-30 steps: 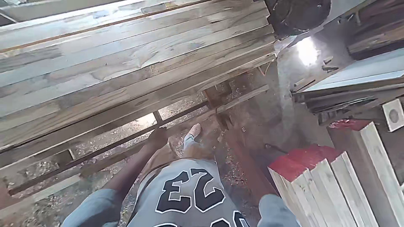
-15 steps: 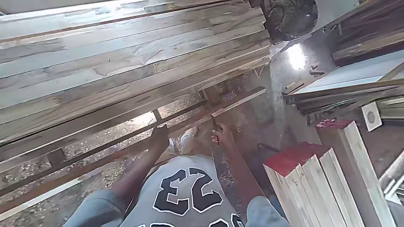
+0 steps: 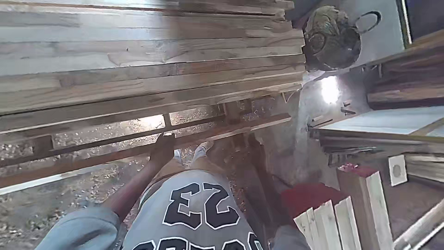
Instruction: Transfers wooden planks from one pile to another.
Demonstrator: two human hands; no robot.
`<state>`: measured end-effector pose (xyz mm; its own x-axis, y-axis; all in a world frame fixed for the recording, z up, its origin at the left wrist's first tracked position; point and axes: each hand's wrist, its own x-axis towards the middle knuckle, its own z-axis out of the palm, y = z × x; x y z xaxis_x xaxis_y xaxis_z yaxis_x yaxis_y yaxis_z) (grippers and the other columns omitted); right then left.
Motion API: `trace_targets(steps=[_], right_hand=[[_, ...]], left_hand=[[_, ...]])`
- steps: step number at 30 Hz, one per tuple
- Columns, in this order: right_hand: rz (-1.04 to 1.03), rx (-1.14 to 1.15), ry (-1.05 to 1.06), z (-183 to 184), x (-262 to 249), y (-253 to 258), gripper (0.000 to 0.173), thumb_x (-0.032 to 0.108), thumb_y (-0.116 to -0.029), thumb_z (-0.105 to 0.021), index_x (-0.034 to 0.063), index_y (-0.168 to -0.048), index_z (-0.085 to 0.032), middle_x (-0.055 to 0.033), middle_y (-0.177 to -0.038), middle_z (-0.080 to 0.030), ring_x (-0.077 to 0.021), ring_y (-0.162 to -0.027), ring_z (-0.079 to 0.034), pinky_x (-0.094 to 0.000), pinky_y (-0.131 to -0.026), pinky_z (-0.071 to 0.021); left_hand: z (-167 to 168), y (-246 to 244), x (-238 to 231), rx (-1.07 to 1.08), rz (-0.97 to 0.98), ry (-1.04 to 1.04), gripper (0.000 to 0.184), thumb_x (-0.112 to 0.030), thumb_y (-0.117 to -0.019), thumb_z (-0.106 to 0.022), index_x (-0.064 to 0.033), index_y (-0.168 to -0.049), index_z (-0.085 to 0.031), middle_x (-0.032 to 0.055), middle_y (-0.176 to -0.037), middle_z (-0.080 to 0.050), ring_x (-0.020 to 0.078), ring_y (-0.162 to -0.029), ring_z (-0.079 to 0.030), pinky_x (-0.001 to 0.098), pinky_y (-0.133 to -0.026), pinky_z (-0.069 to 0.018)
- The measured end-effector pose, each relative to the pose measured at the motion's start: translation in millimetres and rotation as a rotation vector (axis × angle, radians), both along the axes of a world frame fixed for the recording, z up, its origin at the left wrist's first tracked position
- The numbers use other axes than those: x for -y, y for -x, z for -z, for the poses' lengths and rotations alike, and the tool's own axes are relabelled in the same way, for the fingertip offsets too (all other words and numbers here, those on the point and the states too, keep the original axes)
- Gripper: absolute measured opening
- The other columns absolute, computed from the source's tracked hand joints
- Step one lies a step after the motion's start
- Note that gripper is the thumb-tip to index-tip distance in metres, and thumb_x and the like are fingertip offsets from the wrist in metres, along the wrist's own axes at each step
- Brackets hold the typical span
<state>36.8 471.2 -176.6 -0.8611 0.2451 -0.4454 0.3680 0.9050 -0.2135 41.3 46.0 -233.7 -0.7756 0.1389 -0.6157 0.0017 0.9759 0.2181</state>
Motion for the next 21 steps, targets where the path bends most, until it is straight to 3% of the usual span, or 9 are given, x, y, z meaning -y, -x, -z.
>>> trace_targets(steps=[2, 6, 8, 9, 10, 12, 15, 18, 21], right_hand=[[-0.127, -0.036, 0.027, -19.1, -27.5, 33.3, 0.059, 0.005, -0.1013, -0.047, 0.0238, -0.157, -0.045, -0.0218, -0.145, -0.054, -0.0377, -0.125, -0.060, -0.0524, -0.103, -0.0523], [-0.730, 0.035, 0.007, -51.1, -28.2, 127.5, 0.068, -0.009, -0.0882, -0.049, 0.0339, -0.137, -0.066, -0.0128, -0.136, -0.064, -0.0353, -0.127, -0.059, -0.0604, -0.105, -0.0445], [-0.837, 0.103, 0.189, -45.6, -1.2, 152.3, 0.047, -0.002, -0.0924, -0.058, 0.0248, -0.129, -0.072, -0.0086, -0.134, -0.066, -0.0277, -0.128, -0.060, -0.0561, -0.109, -0.0439], [-0.810, 0.155, 0.263, -42.0, 14.1, 157.3, 0.032, 0.010, -0.0958, -0.065, 0.0178, -0.126, -0.071, -0.0060, -0.131, -0.068, -0.0214, -0.124, -0.064, -0.0483, -0.110, -0.0498], [-0.873, 0.172, 0.259, -37.0, 24.1, 161.1, 0.028, 0.018, -0.0966, -0.067, 0.0145, -0.124, -0.072, -0.0074, -0.131, -0.068, -0.0221, -0.123, -0.064, -0.0463, -0.111, -0.0480], [-1.066, 0.152, 0.166, -37.7, 29.3, 163.6, 0.027, 0.020, -0.0999, -0.062, 0.0134, -0.123, -0.074, -0.0144, -0.134, -0.065, -0.0327, -0.129, -0.058, -0.0540, -0.117, -0.0355], [-0.862, 0.114, 0.134, -40.8, 7.4, 165.2, 0.045, 0.036, -0.0937, -0.070, 0.0134, -0.132, -0.066, -0.0113, -0.133, -0.066, -0.0316, -0.128, -0.059, -0.0562, -0.112, -0.0417], [-0.925, 0.105, -0.041, -48.4, -26.3, 165.1, 0.027, 0.014, -0.0957, -0.063, 0.0130, -0.121, -0.073, -0.0154, -0.129, -0.067, -0.0406, -0.128, -0.055, -0.0622, -0.114, -0.0332], [-1.128, 0.113, -0.256, -54.4, -51.2, 165.5, 0.040, -0.004, -0.0924, -0.058, 0.0209, -0.118, -0.076, -0.0204, -0.125, -0.065, -0.0453, -0.121, -0.058, -0.0700, -0.106, -0.0359]], left_hand=[[-4.0, -1.8, -4.8, -0.011, -0.013, 0.022, 0.060, 0.001, -0.0873, -0.062, 0.0060, -0.146, -0.048, 0.0264, -0.134, -0.061, 0.0417, -0.129, -0.056, 0.0566, -0.125, -0.0229], [0.6, -7.7, -8.9, -0.085, -0.044, 0.028, 0.056, 0.005, -0.0883, -0.060, 0.0069, -0.144, -0.050, 0.0253, -0.135, -0.061, 0.0386, -0.131, -0.057, 0.0569, -0.125, -0.0226], [5.3, -12.3, -10.4, -0.118, -0.058, 0.033, 0.058, 0.005, -0.0885, -0.060, 0.0083, -0.145, -0.048, 0.0264, -0.136, -0.061, 0.0395, -0.131, -0.056, 0.0577, -0.125, -0.0233], [6.1, -14.6, -12.1, -0.132, -0.068, 0.036, 0.059, 0.005, -0.0880, -0.061, 0.0085, -0.145, -0.047, 0.0268, -0.135, -0.060, 0.0395, -0.132, -0.056, 0.0577, -0.124, -0.0241], [6.8, -14.6, -13.7, -0.149, -0.075, 0.044, 0.059, 0.005, -0.0875, -0.062, 0.0084, -0.145, -0.047, 0.0267, -0.136, -0.060, 0.0391, -0.132, -0.056, 0.0574, -0.124, -0.0248], [6.9, -14.8, -14.1, -0.167, -0.076, 0.067, 0.059, 0.003, -0.0876, -0.063, 0.0079, -0.144, -0.049, 0.0255, -0.139, -0.059, 0.0381, -0.134, -0.055, 0.0566, -0.125, -0.0239], [8.1, -15.6, -14.4, -0.155, -0.082, 0.076, 0.059, 0.004, -0.0877, -0.062, 0.0075, -0.145, -0.048, 0.0240, -0.141, -0.058, 0.0362, -0.137, -0.052, 0.0557, -0.126, -0.0212], [10.1, -16.9, -15.9, -0.158, -0.099, 0.068, 0.059, 0.004, -0.0876, -0.062, 0.0066, -0.145, -0.049, 0.0226, -0.143, -0.058, 0.0351, -0.140, -0.050, 0.0552, -0.127, -0.0195], [10.4, -17.8, -15.4, -0.185, -0.097, 0.060, 0.058, 0.005, -0.0885, -0.060, 0.0070, -0.145, -0.049, 0.0229, -0.145, -0.056, 0.0354, -0.142, -0.048, 0.0553, -0.127, -0.0183]])
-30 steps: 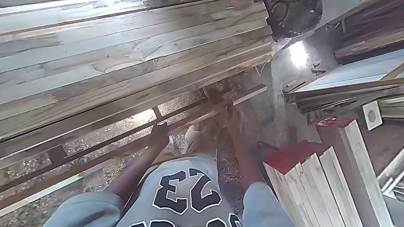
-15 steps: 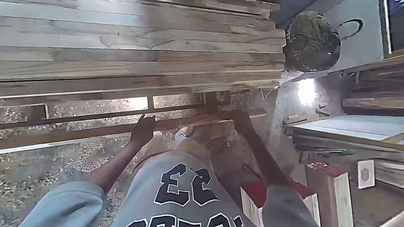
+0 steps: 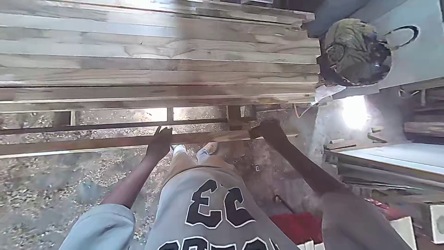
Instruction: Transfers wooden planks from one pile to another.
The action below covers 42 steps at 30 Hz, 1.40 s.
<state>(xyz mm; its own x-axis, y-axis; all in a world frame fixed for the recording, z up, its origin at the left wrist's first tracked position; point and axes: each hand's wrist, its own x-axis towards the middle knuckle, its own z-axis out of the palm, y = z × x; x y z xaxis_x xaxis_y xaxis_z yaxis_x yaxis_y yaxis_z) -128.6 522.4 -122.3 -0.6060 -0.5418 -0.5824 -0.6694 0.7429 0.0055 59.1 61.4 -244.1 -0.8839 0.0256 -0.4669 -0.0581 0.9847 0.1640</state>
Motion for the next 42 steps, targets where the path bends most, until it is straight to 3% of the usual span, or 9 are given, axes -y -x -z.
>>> trace_targets(steps=[12, 14, 17, 19, 21, 25, 31, 37, 42], right_hand=[[0.516, -0.028, -0.296, -46.8, -40.5, -32.6, 0.024, 0.013, -0.0969, -0.061, 0.0042, -0.115, -0.074, -0.0251, -0.133, -0.062, -0.0466, -0.130, -0.052, -0.0696, -0.114, -0.0286], [0.698, 0.080, -0.079, -41.0, -56.4, -51.8, 0.031, 0.014, -0.0971, -0.059, 0.0091, -0.125, -0.072, -0.0204, -0.132, -0.065, -0.0386, -0.127, -0.059, -0.0614, -0.110, -0.0389], [1.217, 0.368, 0.642, 6.8, -56.9, -103.9, 0.034, 0.006, -0.1035, -0.054, -0.0049, -0.135, -0.058, -0.0188, -0.119, -0.068, -0.0222, -0.102, -0.069, -0.0383, -0.091, -0.0568], [1.460, 0.487, 0.956, 30.3, -25.7, -138.2, 0.035, 0.014, -0.1084, -0.049, -0.0014, -0.139, -0.051, -0.0162, -0.115, -0.071, -0.0210, -0.090, -0.072, -0.0367, -0.075, -0.0610], [1.487, 0.432, 1.060, 51.0, 8.3, -160.0, 0.035, 0.017, -0.1106, -0.043, -0.0017, -0.140, -0.050, -0.0160, -0.120, -0.069, -0.0204, -0.098, -0.072, -0.0360, -0.080, -0.0606], [1.151, -0.076, 0.832, 88.3, 60.8, -176.5, 0.045, 0.013, -0.1069, -0.049, 0.0038, -0.151, -0.050, -0.0260, -0.144, -0.057, -0.0361, -0.133, -0.056, -0.0475, -0.114, -0.0435], [1.119, -0.101, 0.218, 70.4, 108.5, -177.5, 0.062, 0.014, -0.1007, -0.057, 0.0300, -0.158, -0.041, -0.0221, -0.153, -0.044, -0.0380, -0.108, -0.069, -0.0502, -0.085, -0.0605], [1.312, -0.061, 0.426, 27.8, 90.0, -169.7, 0.054, 0.021, -0.1045, -0.056, 0.0143, -0.156, -0.044, -0.0234, -0.146, -0.054, -0.0386, -0.122, -0.063, -0.0532, -0.103, -0.0521], [1.478, 0.051, 0.497, 24.4, 96.6, -120.8, 0.049, 0.019, -0.1034, -0.055, 0.0077, -0.151, -0.046, -0.0217, -0.118, -0.069, -0.0300, -0.087, -0.075, -0.0469, -0.078, -0.0641]], left_hand=[[-1.6, 0.1, 2.2, 0.022, 0.030, 0.015, 0.061, 0.002, -0.0874, -0.062, 0.0055, -0.147, -0.048, 0.0236, -0.142, -0.058, 0.0358, -0.138, -0.052, 0.0542, -0.127, -0.0197], [-12.0, 12.9, 6.6, 0.134, 0.034, -0.011, 0.064, -0.002, -0.0871, -0.064, 0.0034, -0.148, -0.047, 0.0238, -0.142, -0.058, 0.0374, -0.138, -0.051, 0.0527, -0.127, -0.0202], [-22.7, 34.3, 16.9, 0.299, 0.053, -0.069, 0.071, -0.007, -0.0854, -0.068, -0.0036, -0.153, -0.045, 0.0218, -0.145, -0.056, 0.0393, -0.140, -0.049, 0.0560, -0.121, -0.0308], [-27.9, 50.6, 20.9, 0.391, 0.092, -0.084, 0.070, -0.011, -0.0848, -0.071, -0.0049, -0.150, -0.049, 0.0234, -0.141, -0.059, 0.0422, -0.135, -0.053, 0.0632, -0.113, -0.0397], [-31.6, 62.9, 21.7, 0.469, 0.111, -0.081, 0.069, -0.012, -0.0854, -0.073, -0.0064, -0.151, -0.050, 0.0233, -0.141, -0.059, 0.0428, -0.133, -0.054, 0.0651, -0.109, -0.0424], [-26.7, 71.5, 27.4, 0.504, 0.177, -0.083, 0.061, -0.016, -0.0883, -0.074, -0.0081, -0.146, -0.055, 0.0208, -0.140, -0.061, 0.0399, -0.132, -0.056, 0.0631, -0.108, -0.0439], [-28.9, 70.2, 29.5, 0.491, 0.192, -0.092, 0.061, -0.016, -0.0883, -0.072, -0.0070, -0.146, -0.054, 0.0207, -0.142, -0.059, 0.0400, -0.133, -0.055, 0.0622, -0.108, -0.0447], [-29.1, 52.4, 27.2, 0.399, 0.139, -0.091, 0.072, -0.016, -0.0861, -0.071, -0.0069, -0.154, -0.046, 0.0201, -0.147, -0.055, 0.0393, -0.137, -0.051, 0.0606, -0.112, -0.0418], [-33.2, 37.6, 20.1, 0.296, 0.086, -0.074, 0.072, -0.012, -0.0815, -0.071, -0.0040, -0.149, -0.048, 0.0204, -0.139, -0.060, 0.0387, -0.133, -0.054, 0.0575, -0.112, -0.0429]])
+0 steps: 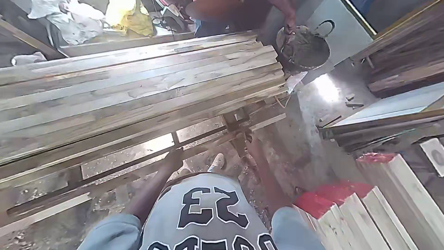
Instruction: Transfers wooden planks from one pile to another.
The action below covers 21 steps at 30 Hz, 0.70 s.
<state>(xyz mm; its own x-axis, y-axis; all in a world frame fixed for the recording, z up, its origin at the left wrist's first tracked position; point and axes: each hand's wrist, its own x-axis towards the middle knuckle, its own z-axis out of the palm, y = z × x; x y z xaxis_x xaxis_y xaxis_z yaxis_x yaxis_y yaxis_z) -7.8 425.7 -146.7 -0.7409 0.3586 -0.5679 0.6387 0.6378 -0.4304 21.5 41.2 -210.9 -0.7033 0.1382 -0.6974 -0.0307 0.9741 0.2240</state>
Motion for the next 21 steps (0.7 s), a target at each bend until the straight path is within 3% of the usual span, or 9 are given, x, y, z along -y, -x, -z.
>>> trace_targets(steps=[6, 12, 17, 19, 21], right_hand=[[0.047, 0.055, 0.160, 4.4, 46.7, -26.4, 0.050, 0.016, -0.0984, -0.063, 0.0060, -0.146, -0.049, -0.0217, -0.110, -0.069, -0.0274, -0.074, -0.074, -0.0442, -0.068, -0.0639], [-0.071, 0.189, 0.251, 0.5, 68.6, -59.0, 0.048, 0.016, -0.1007, -0.059, 0.0105, -0.148, -0.051, -0.0208, -0.124, -0.066, -0.0282, -0.089, -0.074, -0.0463, -0.080, -0.0625], [0.202, 0.073, 0.308, 0.5, 38.3, -72.7, 0.052, 0.015, -0.1047, -0.058, 0.0133, -0.154, -0.043, -0.0229, -0.122, -0.066, -0.0268, -0.079, -0.075, -0.0422, -0.071, -0.0648], [0.154, -0.029, 0.201, 10.9, 21.0, -74.1, 0.052, 0.017, -0.1055, -0.057, 0.0146, -0.155, -0.043, -0.0211, -0.126, -0.066, -0.0281, -0.088, -0.075, -0.0451, -0.077, -0.0649], [0.037, -0.122, 0.055, 16.0, 8.7, -69.5, 0.052, 0.018, -0.1057, -0.055, 0.0149, -0.156, -0.043, -0.0184, -0.139, -0.061, -0.0309, -0.110, -0.071, -0.0486, -0.093, -0.0595]], left_hand=[[3.6, -7.6, -1.0, -0.057, 0.012, 0.009, 0.071, -0.012, -0.0836, -0.068, -0.0017, -0.150, -0.046, 0.0201, -0.141, -0.059, 0.0365, -0.138, -0.050, 0.0521, -0.119, -0.0353], [9.2, -11.0, -1.5, -0.097, 0.012, -0.008, 0.071, -0.007, -0.0855, -0.065, -0.0007, -0.153, -0.043, 0.0205, -0.140, -0.059, 0.0363, -0.137, -0.051, 0.0510, -0.118, -0.0379], [11.3, -6.1, 0.3, -0.076, 0.042, -0.011, 0.070, -0.008, -0.0840, -0.066, -0.0002, -0.150, -0.046, 0.0198, -0.139, -0.060, 0.0354, -0.136, -0.053, 0.0497, -0.119, -0.0368], [9.6, -4.9, -0.1, -0.069, 0.038, -0.010, 0.069, -0.009, -0.0828, -0.068, 0.0001, -0.148, -0.047, 0.0205, -0.137, -0.061, 0.0363, -0.134, -0.054, 0.0513, -0.117, -0.0390], [7.8, -4.9, -0.5, -0.045, 0.032, -0.003, 0.071, -0.009, -0.0828, -0.068, -0.0011, -0.150, -0.046, 0.0210, -0.139, -0.060, 0.0371, -0.134, -0.054, 0.0524, -0.117, -0.0387]])
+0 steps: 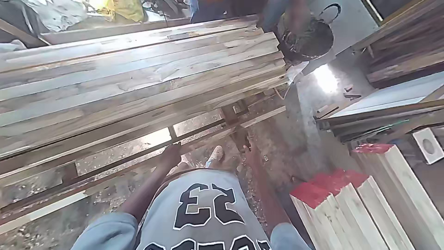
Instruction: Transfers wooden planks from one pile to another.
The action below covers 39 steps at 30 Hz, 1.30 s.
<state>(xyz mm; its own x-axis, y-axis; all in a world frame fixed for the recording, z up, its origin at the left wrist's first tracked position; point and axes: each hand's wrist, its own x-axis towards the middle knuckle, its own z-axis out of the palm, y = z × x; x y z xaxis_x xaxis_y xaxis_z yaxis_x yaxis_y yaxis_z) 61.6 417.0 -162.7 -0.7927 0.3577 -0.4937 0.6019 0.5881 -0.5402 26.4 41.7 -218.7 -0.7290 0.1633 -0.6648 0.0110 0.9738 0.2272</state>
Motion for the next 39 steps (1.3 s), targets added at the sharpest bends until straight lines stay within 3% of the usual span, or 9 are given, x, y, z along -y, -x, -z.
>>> trace_targets(steps=[3, 10, 14, 20, 25, 31, 33, 35, 39], right_hand=[[-0.112, -0.126, -0.138, 12.3, -5.6, 18.7, 0.053, 0.018, -0.1058, -0.053, 0.0127, -0.157, -0.042, -0.0196, -0.152, -0.051, -0.0374, -0.133, -0.057, -0.0510, -0.110, -0.0475], [-0.286, 0.288, -0.373, 11.8, 1.3, 9.8, 0.062, 0.016, -0.1017, -0.056, 0.0237, -0.160, -0.037, -0.0255, -0.147, -0.051, -0.0409, -0.115, -0.066, -0.0539, -0.095, -0.0562], [-0.120, 0.098, -0.185, -8.9, -11.1, 18.3, 0.052, 0.020, -0.1045, -0.055, 0.0134, -0.155, -0.045, -0.0229, -0.146, -0.055, -0.0372, -0.116, -0.067, -0.0515, -0.099, -0.0551], [0.139, 0.119, 0.120, -6.5, 13.6, 60.2, 0.050, 0.016, -0.1009, -0.062, 0.0045, -0.147, -0.047, -0.0237, -0.121, -0.064, -0.0274, -0.077, -0.074, -0.0428, -0.069, -0.0646], [-0.028, 0.220, 0.181, -18.5, 46.1, 35.6, 0.049, 0.012, -0.0964, -0.064, 0.0039, -0.143, -0.053, -0.0225, -0.121, -0.065, -0.0287, -0.088, -0.073, -0.0460, -0.078, -0.0629], [-0.062, 0.329, 0.276, -42.1, -7.4, 46.6, 0.054, 0.014, -0.1026, -0.059, 0.0118, -0.154, -0.043, -0.0225, -0.122, -0.064, -0.0264, -0.083, -0.073, -0.0418, -0.073, -0.0642], [-0.243, 0.281, 0.066, -65.1, -32.8, 65.1, 0.050, 0.012, -0.1061, -0.051, 0.0110, -0.155, -0.042, -0.0183, -0.126, -0.065, -0.0231, -0.099, -0.072, -0.0390, -0.085, -0.0606], [-0.580, 0.168, -0.241, -76.0, -63.5, 95.0, 0.053, 0.001, -0.0994, -0.049, 0.0149, -0.150, -0.053, -0.0201, -0.138, -0.061, -0.0328, -0.124, -0.061, -0.0503, -0.106, -0.0494], [-1.180, 0.058, -0.578, -74.0, -71.4, 163.4, 0.069, -0.006, -0.0925, -0.052, 0.0421, -0.140, -0.062, -0.0182, -0.133, -0.065, -0.0406, -0.125, -0.059, -0.0653, -0.110, -0.0358]], left_hand=[[-0.8, 4.8, 0.4, 0.036, -0.003, 0.011, 0.069, -0.010, -0.0831, -0.069, -0.0021, -0.148, -0.048, 0.0219, -0.139, -0.059, 0.0386, -0.134, -0.054, 0.0559, -0.114, -0.0412], [-1.2, 6.7, 1.2, 0.065, -0.018, 0.014, 0.072, -0.012, -0.0832, -0.069, -0.0051, -0.151, -0.046, 0.0209, -0.142, -0.059, 0.0385, -0.136, -0.053, 0.0571, -0.114, -0.0414], [-0.3, 0.3, 0.3, 0.014, -0.020, 0.012, 0.070, -0.010, -0.0842, -0.068, -0.0040, -0.151, -0.047, 0.0195, -0.142, -0.059, 0.0360, -0.137, -0.052, 0.0528, -0.117, -0.0391], [3.2, -4.2, -1.1, -0.036, -0.031, 0.012, 0.068, -0.007, -0.0862, -0.064, -0.0039, -0.151, -0.046, 0.0186, -0.142, -0.059, 0.0355, -0.138, -0.052, 0.0512, -0.118, -0.0380], [4.1, -4.8, -1.3, -0.042, -0.036, -0.001, 0.065, -0.006, -0.0876, -0.062, -0.0028, -0.150, -0.047, 0.0194, -0.142, -0.059, 0.0360, -0.138, -0.051, 0.0505, -0.117, -0.0387], [7.6, -5.3, -0.3, -0.041, -0.074, -0.016, 0.066, -0.006, -0.0849, -0.065, -0.0043, -0.149, -0.049, 0.0180, -0.140, -0.060, 0.0358, -0.136, -0.052, 0.0530, -0.114, -0.0421], [6.7, -6.1, -1.9, -0.039, -0.090, -0.019, 0.065, -0.005, -0.0857, -0.065, -0.0043, -0.149, -0.049, 0.0186, -0.141, -0.060, 0.0365, -0.136, -0.052, 0.0530, -0.114, -0.0420], [7.5, -9.7, -3.2, -0.063, -0.101, -0.021, 0.064, -0.003, -0.0866, -0.064, -0.0035, -0.149, -0.049, 0.0196, -0.140, -0.061, 0.0381, -0.135, -0.053, 0.0538, -0.113, -0.0430], [7.5, -13.8, -9.1, -0.084, -0.142, -0.008, 0.073, 0.002, -0.0827, -0.067, -0.0016, -0.152, -0.045, 0.0228, -0.138, -0.060, 0.0419, -0.134, -0.053, 0.0557, -0.113, -0.0421]])
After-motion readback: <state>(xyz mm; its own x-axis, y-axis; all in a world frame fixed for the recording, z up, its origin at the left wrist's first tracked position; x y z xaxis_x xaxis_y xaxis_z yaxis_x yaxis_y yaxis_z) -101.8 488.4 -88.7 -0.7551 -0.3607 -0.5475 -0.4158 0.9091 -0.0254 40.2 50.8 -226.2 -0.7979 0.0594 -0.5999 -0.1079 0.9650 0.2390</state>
